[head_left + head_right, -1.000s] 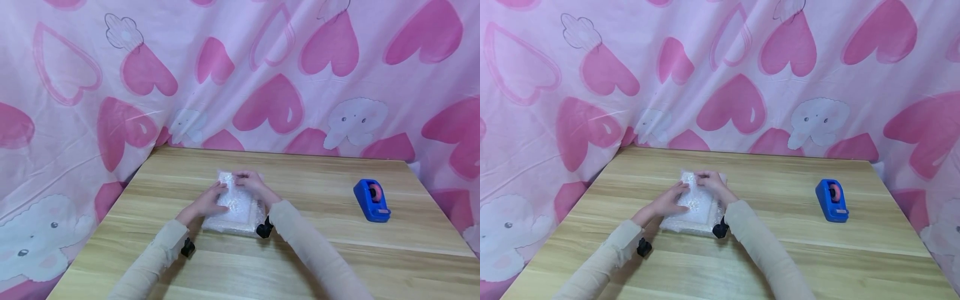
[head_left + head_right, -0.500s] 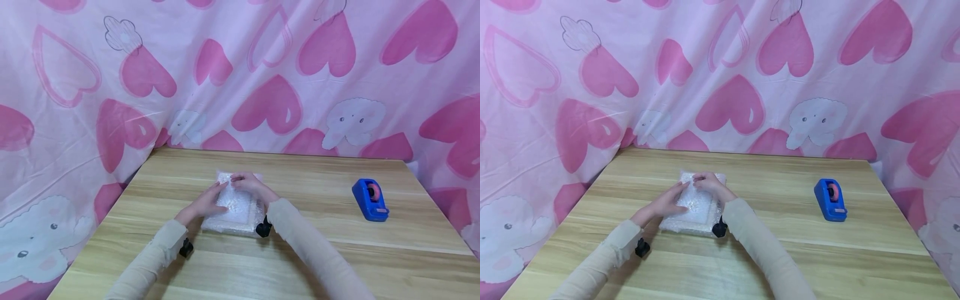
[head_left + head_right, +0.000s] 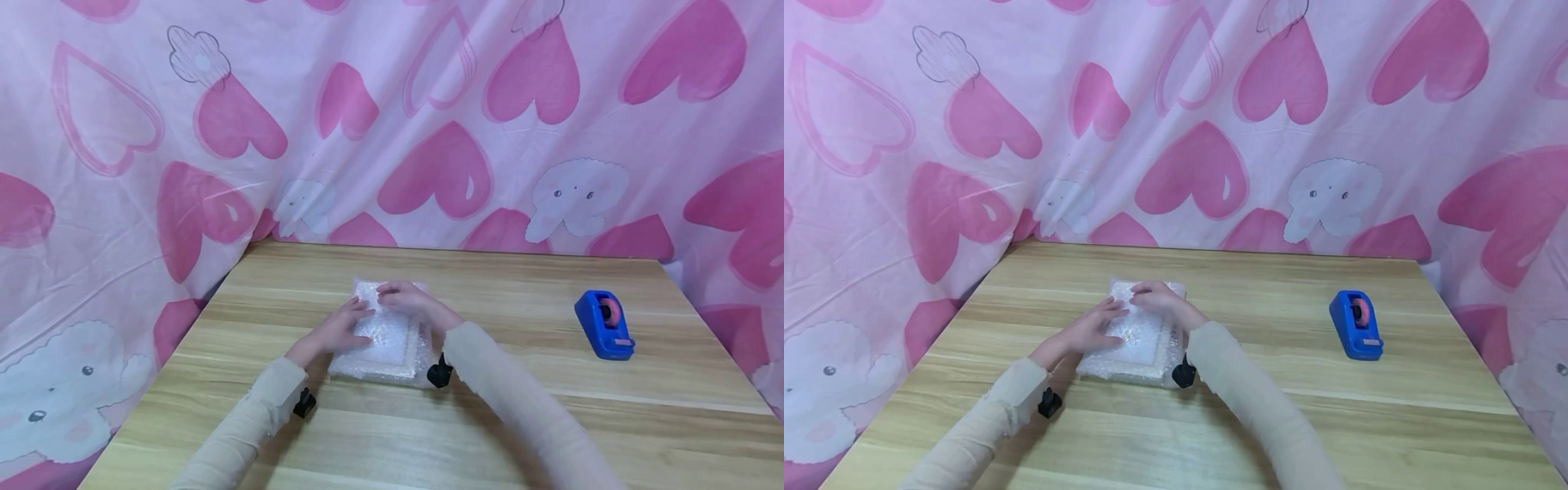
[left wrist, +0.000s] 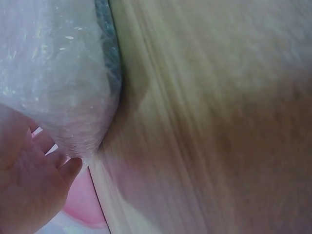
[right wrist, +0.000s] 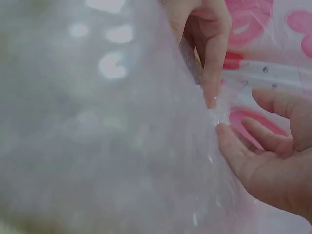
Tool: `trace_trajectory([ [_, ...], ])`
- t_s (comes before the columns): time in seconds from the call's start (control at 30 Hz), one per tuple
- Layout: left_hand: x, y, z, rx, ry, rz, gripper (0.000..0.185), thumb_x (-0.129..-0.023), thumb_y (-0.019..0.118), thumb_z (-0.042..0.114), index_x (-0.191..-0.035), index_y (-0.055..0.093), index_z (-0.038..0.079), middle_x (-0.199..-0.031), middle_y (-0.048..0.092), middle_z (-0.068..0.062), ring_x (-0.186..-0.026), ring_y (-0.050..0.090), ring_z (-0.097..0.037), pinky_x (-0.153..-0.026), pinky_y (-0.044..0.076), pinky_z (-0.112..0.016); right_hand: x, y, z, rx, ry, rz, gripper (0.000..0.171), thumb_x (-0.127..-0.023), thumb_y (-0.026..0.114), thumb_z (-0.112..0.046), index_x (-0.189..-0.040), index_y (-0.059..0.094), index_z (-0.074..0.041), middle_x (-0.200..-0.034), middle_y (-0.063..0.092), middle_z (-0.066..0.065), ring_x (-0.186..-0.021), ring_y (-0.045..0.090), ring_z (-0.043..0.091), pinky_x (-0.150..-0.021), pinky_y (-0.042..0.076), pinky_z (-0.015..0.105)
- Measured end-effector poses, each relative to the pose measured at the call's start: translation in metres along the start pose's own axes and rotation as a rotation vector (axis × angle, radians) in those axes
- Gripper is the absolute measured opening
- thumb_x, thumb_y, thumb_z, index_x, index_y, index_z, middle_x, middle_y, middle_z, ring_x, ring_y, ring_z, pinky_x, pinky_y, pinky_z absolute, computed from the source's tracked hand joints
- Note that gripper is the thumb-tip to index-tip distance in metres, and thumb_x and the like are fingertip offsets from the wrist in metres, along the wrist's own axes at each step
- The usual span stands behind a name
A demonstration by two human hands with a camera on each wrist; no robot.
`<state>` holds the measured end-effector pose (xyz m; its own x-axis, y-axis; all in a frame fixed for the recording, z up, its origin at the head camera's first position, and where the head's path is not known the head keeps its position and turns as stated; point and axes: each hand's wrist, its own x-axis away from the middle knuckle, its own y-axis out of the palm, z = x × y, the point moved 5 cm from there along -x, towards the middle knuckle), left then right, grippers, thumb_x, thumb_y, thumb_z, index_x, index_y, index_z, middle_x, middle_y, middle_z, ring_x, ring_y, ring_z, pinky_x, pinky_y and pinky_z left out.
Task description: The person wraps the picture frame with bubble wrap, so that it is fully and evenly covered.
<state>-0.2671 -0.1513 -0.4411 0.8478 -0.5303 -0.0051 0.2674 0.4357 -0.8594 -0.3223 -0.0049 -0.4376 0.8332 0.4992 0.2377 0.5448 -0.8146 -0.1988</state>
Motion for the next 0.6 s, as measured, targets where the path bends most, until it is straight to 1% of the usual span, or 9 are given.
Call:
trace_trajectory([
  [0.07, 0.0, 0.0, 0.001, 0.006, 0.006, 0.007, 0.063, -0.077, 0.07, 0.028, -0.13, 0.047, 0.003, -0.142, 0.031, -0.02, -0.135, 0.016, -0.037, -0.105, 0.017, -0.057, 0.008, -0.004, -0.002, 0.044, -0.037, 0.011, 0.039, -0.088, 0.055, -0.01, -0.125, 0.05, 0.002, -0.123, 0.053, 0.018, -0.111, 0.051, 0.028, -0.094, 0.044, 0.034],
  [0.17, 0.001, -0.001, 0.002, 0.017, 0.011, 0.017, 0.062, -0.076, 0.071, 0.026, -0.129, 0.048, 0.002, -0.141, 0.031, -0.022, -0.134, 0.016, -0.038, -0.106, 0.016, -0.056, 0.024, -0.016, -0.005, 0.168, -0.169, 0.054, 0.039, -0.086, 0.057, -0.011, -0.122, 0.052, 0.004, -0.12, 0.054, 0.02, -0.109, 0.052, 0.031, -0.093, 0.045, 0.036],
  [0.27, 0.001, -0.001, 0.003, 0.02, 0.021, 0.022, 0.062, -0.076, 0.071, 0.025, -0.128, 0.048, 0.0, -0.141, 0.032, -0.023, -0.134, 0.016, -0.04, -0.106, 0.016, -0.056, 0.043, -0.031, -0.001, 0.246, -0.302, 0.087, 0.043, -0.083, 0.061, -0.007, -0.123, 0.049, 0.006, -0.128, 0.048, 0.023, -0.118, 0.044, 0.036, -0.098, 0.038, 0.046],
  [0.3, 0.001, -0.001, 0.002, 0.017, 0.015, 0.019, 0.062, -0.077, 0.071, 0.026, -0.129, 0.048, 0.001, -0.141, 0.032, -0.022, -0.134, 0.016, -0.039, -0.106, 0.016, -0.056, 0.049, -0.035, 0.001, 0.267, -0.334, 0.098, 0.046, -0.082, 0.062, -0.006, -0.124, 0.048, 0.007, -0.131, 0.044, 0.024, -0.122, 0.039, 0.038, -0.1, 0.035, 0.049],
  [0.37, 0.002, -0.001, 0.002, 0.029, 0.009, 0.017, 0.062, -0.077, 0.071, 0.025, -0.128, 0.048, 0.0, -0.141, 0.031, -0.023, -0.134, 0.016, -0.04, -0.106, 0.016, -0.056, 0.061, -0.042, 0.011, 0.268, -0.346, 0.106, 0.053, -0.081, 0.064, -0.005, -0.128, 0.042, 0.007, -0.137, 0.035, 0.026, -0.126, 0.032, 0.041, -0.102, 0.028, 0.054],
  [0.43, 0.002, -0.002, 0.002, 0.034, 0.006, 0.02, 0.061, -0.077, 0.071, 0.024, -0.128, 0.048, -0.001, -0.141, 0.031, -0.023, -0.134, 0.016, -0.04, -0.106, 0.016, -0.057, 0.07, -0.046, 0.022, 0.222, -0.327, 0.094, 0.059, -0.082, 0.063, -0.005, -0.133, 0.036, 0.007, -0.14, 0.029, 0.028, -0.127, 0.028, 0.045, -0.102, 0.025, 0.057],
  [0.53, 0.002, -0.003, 0.002, 0.039, -0.007, 0.018, 0.062, -0.076, 0.071, 0.024, -0.129, 0.048, 0.0, -0.142, 0.03, -0.022, -0.134, 0.015, -0.038, -0.107, 0.015, -0.056, 0.079, -0.045, 0.039, 0.147, -0.288, 0.05, 0.062, -0.084, 0.059, -0.003, -0.136, 0.027, 0.009, -0.139, 0.028, 0.03, -0.125, 0.03, 0.047, -0.103, 0.025, 0.055],
  [0.6, 0.001, -0.002, 0.002, 0.028, -0.005, 0.014, 0.062, -0.076, 0.071, 0.025, -0.129, 0.048, 0.001, -0.142, 0.03, -0.022, -0.134, 0.015, -0.038, -0.107, 0.015, -0.055, 0.083, -0.041, 0.047, 0.103, -0.279, 0.016, 0.064, -0.085, 0.058, -0.001, -0.138, 0.023, 0.009, -0.14, 0.027, 0.03, -0.127, 0.029, 0.044, -0.104, 0.026, 0.051],
])
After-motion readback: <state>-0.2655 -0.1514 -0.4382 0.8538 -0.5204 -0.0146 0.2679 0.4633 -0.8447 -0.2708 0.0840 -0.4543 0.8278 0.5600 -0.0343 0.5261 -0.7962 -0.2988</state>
